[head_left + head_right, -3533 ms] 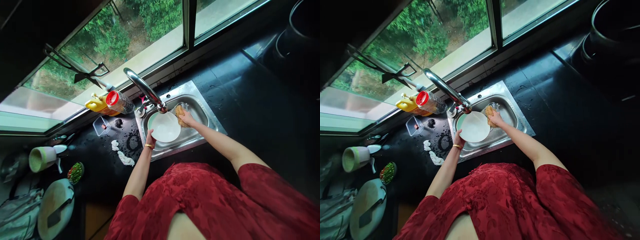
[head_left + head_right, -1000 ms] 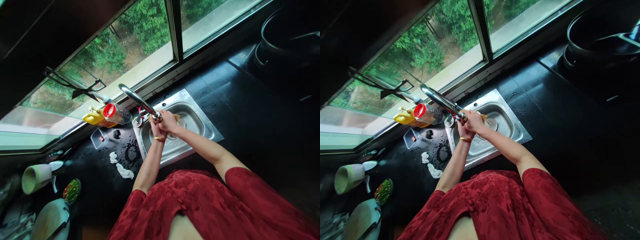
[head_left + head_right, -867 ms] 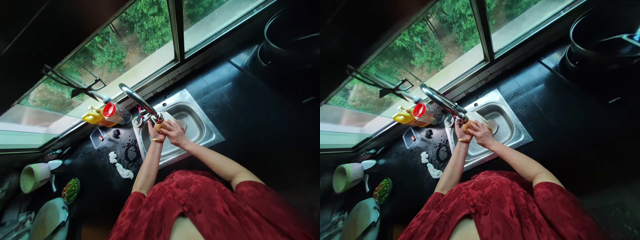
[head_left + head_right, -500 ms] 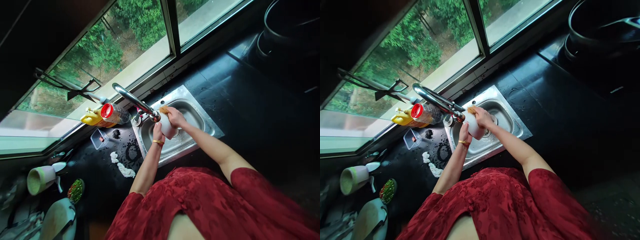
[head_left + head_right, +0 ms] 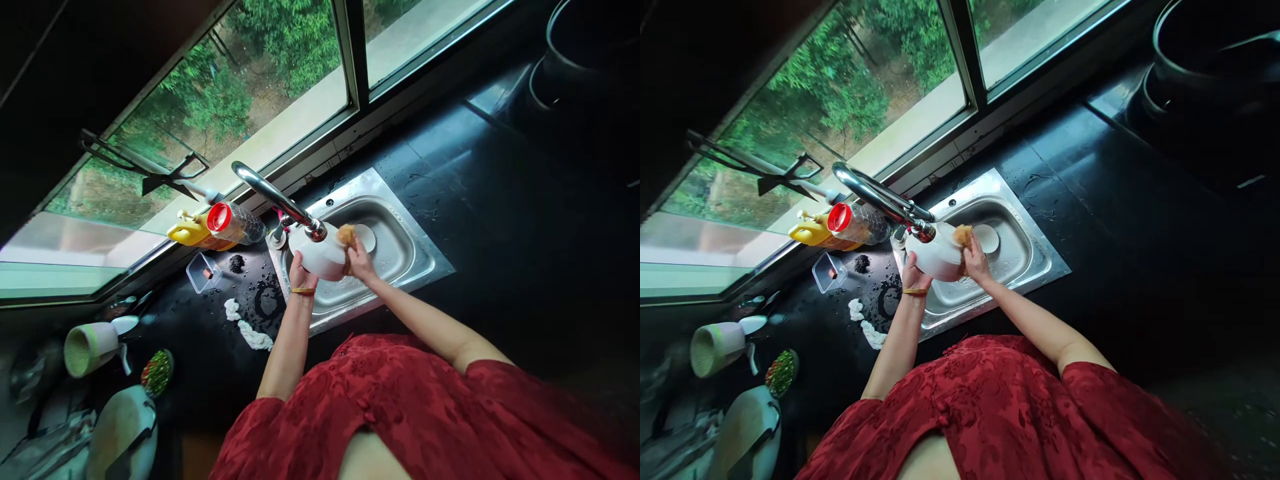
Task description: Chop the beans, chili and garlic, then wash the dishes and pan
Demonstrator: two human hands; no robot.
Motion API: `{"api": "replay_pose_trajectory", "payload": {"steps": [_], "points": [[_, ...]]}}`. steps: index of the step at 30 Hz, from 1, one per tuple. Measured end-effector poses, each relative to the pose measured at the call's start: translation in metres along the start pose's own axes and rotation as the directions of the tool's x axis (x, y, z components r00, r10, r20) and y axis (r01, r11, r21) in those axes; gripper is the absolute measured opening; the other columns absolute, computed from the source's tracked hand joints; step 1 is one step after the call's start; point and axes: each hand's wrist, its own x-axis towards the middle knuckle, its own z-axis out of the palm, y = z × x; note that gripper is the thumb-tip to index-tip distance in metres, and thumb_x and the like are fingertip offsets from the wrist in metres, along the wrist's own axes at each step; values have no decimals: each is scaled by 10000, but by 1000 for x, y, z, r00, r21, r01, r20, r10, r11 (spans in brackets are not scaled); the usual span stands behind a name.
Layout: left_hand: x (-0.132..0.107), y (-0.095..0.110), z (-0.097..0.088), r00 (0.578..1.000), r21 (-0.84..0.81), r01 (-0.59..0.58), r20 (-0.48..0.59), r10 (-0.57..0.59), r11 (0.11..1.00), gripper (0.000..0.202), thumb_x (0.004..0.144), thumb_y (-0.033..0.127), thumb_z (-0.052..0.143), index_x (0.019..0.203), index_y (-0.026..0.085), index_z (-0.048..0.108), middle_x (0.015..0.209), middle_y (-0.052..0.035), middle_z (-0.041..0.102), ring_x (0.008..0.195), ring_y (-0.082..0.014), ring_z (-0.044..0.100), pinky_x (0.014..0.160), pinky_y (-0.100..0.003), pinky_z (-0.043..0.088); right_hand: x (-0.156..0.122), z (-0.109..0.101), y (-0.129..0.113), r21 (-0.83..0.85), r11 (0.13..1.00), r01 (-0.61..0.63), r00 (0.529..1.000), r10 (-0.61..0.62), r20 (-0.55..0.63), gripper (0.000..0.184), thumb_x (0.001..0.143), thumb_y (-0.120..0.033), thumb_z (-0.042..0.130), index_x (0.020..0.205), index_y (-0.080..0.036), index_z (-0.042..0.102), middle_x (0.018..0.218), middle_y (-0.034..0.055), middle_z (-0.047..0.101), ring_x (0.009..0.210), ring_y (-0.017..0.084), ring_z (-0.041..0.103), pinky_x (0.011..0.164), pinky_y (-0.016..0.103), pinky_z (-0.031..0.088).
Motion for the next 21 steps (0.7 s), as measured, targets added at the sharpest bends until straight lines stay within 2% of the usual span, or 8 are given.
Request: {"api": "replay_pose_trajectory", "payload": {"steps": [4, 7, 9, 11, 14, 16, 18, 21], "points": [[-17, 12, -18, 994, 100, -2, 110, -9, 995, 430, 809, 339, 636, 1214, 198, 594, 1206, -59, 649, 1250, -234, 497, 1067, -351, 388, 60, -23, 8, 303, 823, -480, 868, 394, 304, 467, 818, -342, 447, 1261, -200, 495, 979, 66, 686, 855, 223, 655, 787, 397, 537], [-21, 11, -25, 973, 240, 30, 217, -84, 970, 452, 696, 316, 750, 1111, 172, 646, 1096, -77, 693, 1175, -259, 555, 1030, -363, 418, 96, -29, -15, 255, 829, -497, 795, 318, 516, 417, 754, -309, 548, 1154, -195, 581, 873, 42, 698, 725, 199, 649, 686, 344, 537], [-19, 5, -26, 959, 305, 55, 250, -136, 951, 465, 645, 324, 786, 1061, 156, 662, 1028, -87, 708, 1109, -270, 594, 995, -373, 438, 99, -24, -41, 122, 958, -258, 799, 141, 584, 342, 740, -259, 563, 1064, -196, 650, 925, 32, 706, 793, 195, 649, 733, 316, 520], [-14, -5, -25, 964, 319, 61, 225, -139, 946, 457, 618, 318, 799, 1023, 150, 669, 972, -81, 713, 1044, -261, 624, 964, -369, 450, 83, -14, -67, -86, 988, 129, 775, -46, 630, 283, 738, -227, 568, 985, -208, 705, 978, 18, 706, 893, 209, 638, 813, 315, 492], [-9, -17, -23, 986, 301, 32, 146, -80, 953, 435, 591, 246, 800, 997, 160, 670, 959, -57, 706, 994, -227, 639, 949, -344, 448, 46, -1, -92, -223, 784, 579, 684, -318, 657, 291, 742, -245, 598, 1004, -254, 723, 1151, 18, 660, 1067, 241, 579, 945, 372, 427], [-9, -18, -21, 989, 309, 4, 139, -50, 951, 432, 591, 222, 792, 1002, 165, 670, 982, -53, 700, 1002, -216, 635, 951, -329, 442, 36, 0, -95, -156, 727, 668, 625, -435, 648, 312, 742, -281, 625, 1042, -274, 711, 1251, 20, 608, 1146, 249, 529, 999, 406, 385], [-12, -12, -21, 980, 328, -8, 191, -58, 945, 432, 616, 260, 784, 1021, 164, 670, 1001, -62, 699, 1015, -219, 629, 943, -326, 444, 46, -7, -89, -46, 810, 585, 647, -432, 628, 321, 750, -311, 630, 1060, -264, 701, 1227, 21, 619, 1131, 235, 538, 996, 400, 393], [-19, 4, -18, 955, 354, -20, 284, -87, 935, 457, 648, 332, 775, 1055, 152, 670, 1019, -81, 703, 1029, -239, 623, 935, -332, 454, 77, -25, -62, 87, 989, 116, 799, -145, 584, 366, 786, -359, 600, 1110, -203, 665, 1070, 40, 678, 961, 203, 619, 896, 358, 470]]}}
